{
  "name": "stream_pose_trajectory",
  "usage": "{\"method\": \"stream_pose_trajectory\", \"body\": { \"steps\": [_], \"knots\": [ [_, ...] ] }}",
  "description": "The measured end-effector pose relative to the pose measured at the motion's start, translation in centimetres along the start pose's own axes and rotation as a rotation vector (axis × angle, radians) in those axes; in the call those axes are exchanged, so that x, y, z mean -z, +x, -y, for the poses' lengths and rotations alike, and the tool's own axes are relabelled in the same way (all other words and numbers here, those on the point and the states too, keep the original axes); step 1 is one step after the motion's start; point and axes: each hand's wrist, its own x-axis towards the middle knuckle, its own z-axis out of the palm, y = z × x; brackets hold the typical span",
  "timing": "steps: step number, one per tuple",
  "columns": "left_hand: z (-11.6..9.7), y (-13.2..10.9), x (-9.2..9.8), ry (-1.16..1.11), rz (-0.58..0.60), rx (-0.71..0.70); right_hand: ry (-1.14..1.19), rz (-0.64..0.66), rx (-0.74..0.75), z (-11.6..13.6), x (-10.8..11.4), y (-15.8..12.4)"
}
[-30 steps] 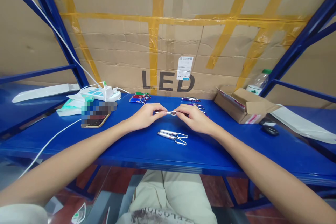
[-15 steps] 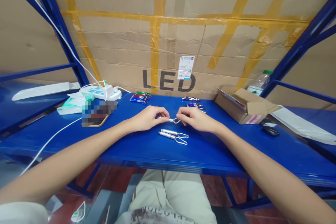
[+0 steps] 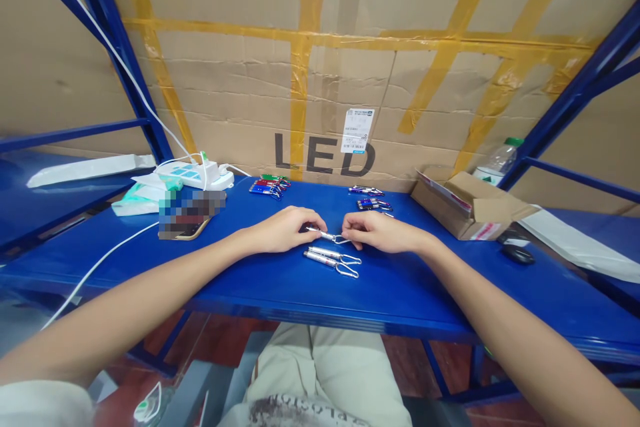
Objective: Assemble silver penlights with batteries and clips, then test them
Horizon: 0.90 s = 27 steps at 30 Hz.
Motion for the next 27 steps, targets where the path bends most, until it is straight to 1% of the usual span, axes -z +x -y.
{"method": "stream_pose_trajectory", "body": {
  "steps": [3,8,12,16,20,24,27],
  "knots": [
    [0.03,0.02,-0.02,-0.009,-0.001,-0.008,-0.032,0.032,0.012,0.02,0.23,-0.15],
    [0.13,0.11,-0.07,-0.056,0.0,0.014,-0.134,0.028,0.043,-0.2,0.55,-0.33],
    [0.4,0.14,-0.2,-0.114,0.015,0.036,-0.152,0.047,0.011,-0.31,0.72,-0.43],
    [0.68,0.1,-0.28,-0.15,0.031,0.022,-0.149,0.069,-0.022,-0.4,0.8,-0.53],
    [0.69,0.08,-0.28,-0.156,0.039,0.003,-0.159,0.039,-0.02,-0.56,0.79,-0.59],
    [0.41,0.1,-0.15,-0.157,0.047,-0.023,-0.129,0.037,0.008,-0.62,0.54,-0.41],
    [-0.13,0.06,0.07,-0.147,0.058,-0.037,-0.144,-0.042,0.007,-0.55,0.16,-0.07]
  ]
}}
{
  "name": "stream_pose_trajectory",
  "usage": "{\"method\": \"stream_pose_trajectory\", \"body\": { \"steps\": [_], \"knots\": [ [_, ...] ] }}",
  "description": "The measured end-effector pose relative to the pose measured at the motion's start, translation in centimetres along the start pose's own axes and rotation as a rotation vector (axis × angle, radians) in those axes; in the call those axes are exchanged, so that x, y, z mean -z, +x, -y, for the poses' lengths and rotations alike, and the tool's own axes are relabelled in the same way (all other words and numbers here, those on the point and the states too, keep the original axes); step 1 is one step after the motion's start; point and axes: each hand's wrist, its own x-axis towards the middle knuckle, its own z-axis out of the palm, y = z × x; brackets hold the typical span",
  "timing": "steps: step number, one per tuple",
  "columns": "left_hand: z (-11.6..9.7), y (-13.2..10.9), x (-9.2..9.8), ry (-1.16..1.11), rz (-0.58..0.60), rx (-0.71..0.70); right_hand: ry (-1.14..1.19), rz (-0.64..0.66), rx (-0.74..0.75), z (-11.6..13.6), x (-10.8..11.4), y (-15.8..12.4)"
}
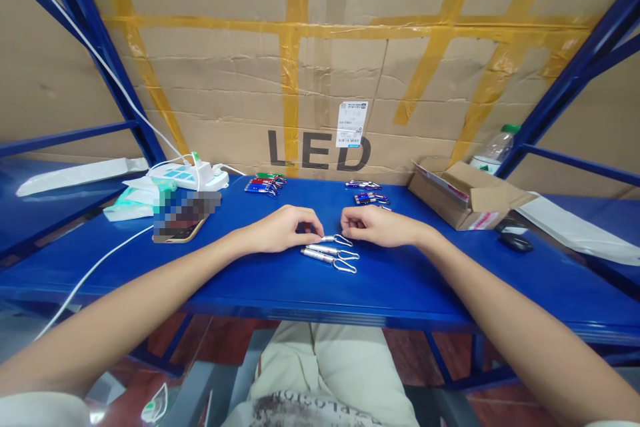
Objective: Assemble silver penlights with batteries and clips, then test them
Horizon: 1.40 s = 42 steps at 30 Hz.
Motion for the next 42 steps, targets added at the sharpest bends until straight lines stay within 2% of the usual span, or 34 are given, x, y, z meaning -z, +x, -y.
{"method": "stream_pose_trajectory", "body": {
  "steps": [5,12,19,27,30,36,42],
  "knots": [
    [-1.2,-0.3,0.0,0.043,0.049,-0.012,-0.086,-0.13,-0.006,0.3,-0.7,0.5],
    [-1.7,-0.6,-0.1,0.094,0.111,-0.029,-0.13,-0.162,0.013,0.6,-1.1,0.5],
    [-1.4,-0.4,-0.2,0.112,0.069,0.018,-0.127,-0.183,0.051,0.5,-1.2,0.6],
    [-0.2,-0.5,-0.2,0.361,-0.017,0.131,-0.117,-0.178,0.225,1.0,-1.9,0.5],
    [0.2,-0.4,-0.3,0.335,-0.038,0.153,-0.163,-0.153,0.255,1.1,-2.3,0.5],
    [0.5,0.0,-0.3,0.194,-0.041,0.105,-0.245,-0.161,0.243,1.0,-2.1,0.4],
    [0.4,-0.2,0.0,0.13,-0.001,0.07,-0.273,-0.146,0.292,1.2,-2.2,0.3]
  ]
}}
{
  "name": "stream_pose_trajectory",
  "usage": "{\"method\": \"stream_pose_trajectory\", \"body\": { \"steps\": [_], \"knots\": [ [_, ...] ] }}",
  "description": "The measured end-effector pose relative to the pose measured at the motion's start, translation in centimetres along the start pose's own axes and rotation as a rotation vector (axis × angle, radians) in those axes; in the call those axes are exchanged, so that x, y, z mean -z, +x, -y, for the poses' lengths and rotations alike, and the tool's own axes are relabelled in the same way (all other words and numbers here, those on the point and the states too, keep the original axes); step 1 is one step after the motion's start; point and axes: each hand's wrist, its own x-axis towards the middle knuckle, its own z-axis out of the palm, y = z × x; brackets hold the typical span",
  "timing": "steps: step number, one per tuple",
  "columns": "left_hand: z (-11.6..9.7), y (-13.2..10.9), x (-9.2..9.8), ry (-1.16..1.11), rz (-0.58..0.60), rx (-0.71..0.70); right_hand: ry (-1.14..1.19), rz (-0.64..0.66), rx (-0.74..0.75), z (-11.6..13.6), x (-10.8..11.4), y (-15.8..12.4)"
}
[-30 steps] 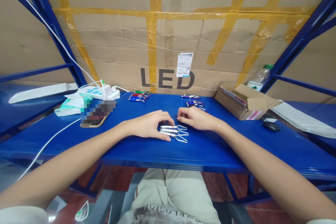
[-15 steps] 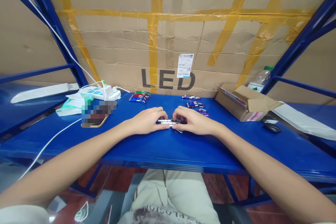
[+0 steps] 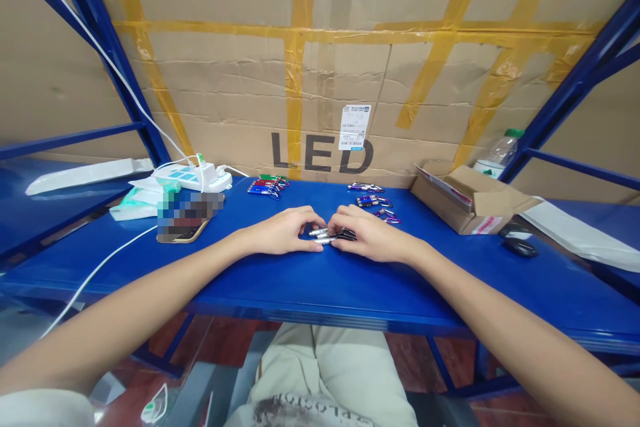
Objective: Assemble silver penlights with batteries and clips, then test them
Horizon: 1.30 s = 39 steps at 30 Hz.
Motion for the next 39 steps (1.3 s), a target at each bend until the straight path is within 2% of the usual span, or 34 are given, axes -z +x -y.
{"method": "stream_pose_trajectory", "body": {
  "steps": [16,19,24,29,34,39],
  "knots": [
    [0.2,0.0,0.4,-0.077,-0.015,0.019,0.027,0.025,0.033,0.6,-1.1,0.3],
    [0.5,0.4,0.3,-0.141,-0.096,0.076,0.034,0.007,0.01,0.6,-1.1,0.2],
    [1.7,1.2,0.4,-0.389,-0.337,0.276,0.086,-0.084,-0.079,0.8,-0.8,0.2],
    [2.0,1.5,0.6,-0.602,-0.548,0.348,0.174,-0.132,-0.023,1.1,-0.9,0.3],
    [1.7,1.5,0.8,-0.754,-0.61,0.367,0.245,-0.059,-0.09,1.7,-1.0,0.4],
    [1.5,1.6,0.8,-0.864,-0.613,0.381,0.148,-0.058,-0.056,2.3,-1.3,0.4]
  ]
}}
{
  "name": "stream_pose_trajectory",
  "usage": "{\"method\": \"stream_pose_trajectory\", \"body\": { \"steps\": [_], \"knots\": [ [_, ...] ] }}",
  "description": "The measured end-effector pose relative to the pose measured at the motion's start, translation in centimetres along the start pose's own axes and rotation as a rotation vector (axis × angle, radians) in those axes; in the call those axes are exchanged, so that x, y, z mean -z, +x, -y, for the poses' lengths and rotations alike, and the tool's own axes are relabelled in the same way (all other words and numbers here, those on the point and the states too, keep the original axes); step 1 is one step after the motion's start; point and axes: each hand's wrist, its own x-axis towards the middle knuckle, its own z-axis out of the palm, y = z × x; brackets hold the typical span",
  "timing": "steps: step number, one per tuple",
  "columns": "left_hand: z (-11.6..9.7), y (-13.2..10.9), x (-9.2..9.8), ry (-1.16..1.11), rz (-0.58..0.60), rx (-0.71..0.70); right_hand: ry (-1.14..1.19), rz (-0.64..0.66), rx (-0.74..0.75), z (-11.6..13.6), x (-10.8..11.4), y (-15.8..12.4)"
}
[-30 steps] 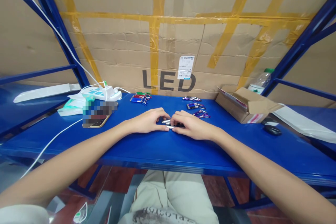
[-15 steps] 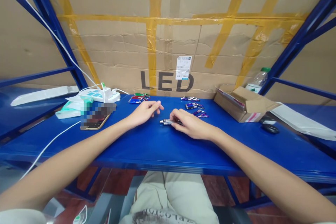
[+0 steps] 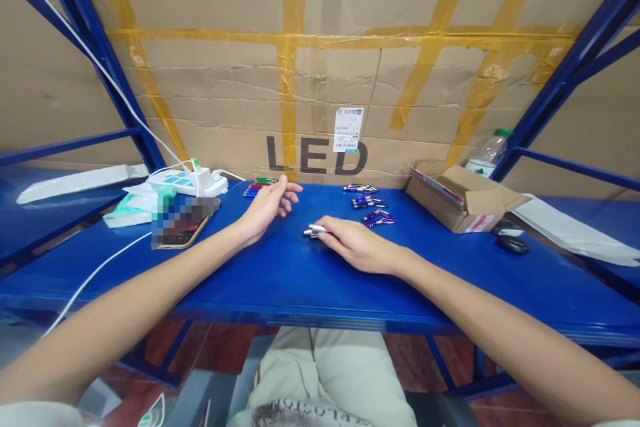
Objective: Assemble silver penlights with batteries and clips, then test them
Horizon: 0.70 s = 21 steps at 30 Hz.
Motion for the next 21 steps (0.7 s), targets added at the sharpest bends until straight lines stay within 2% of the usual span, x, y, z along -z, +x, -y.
{"method": "stream_pose_trajectory", "body": {
  "steps": [9,13,21],
  "knots": [
    [-0.24,-0.33,-0.49,-0.137,0.023,0.025,-0.111,0.015,0.029,-0.05,-0.02,0.06],
    [-0.24,-0.28,-0.45,-0.161,0.017,0.026,-0.127,-0.022,-0.012,-0.27,-0.05,0.1],
    [-0.26,-0.3,-0.55,-0.159,-0.001,0.033,-0.136,-0.089,-0.001,-0.19,-0.38,0.18]
  ]
}}
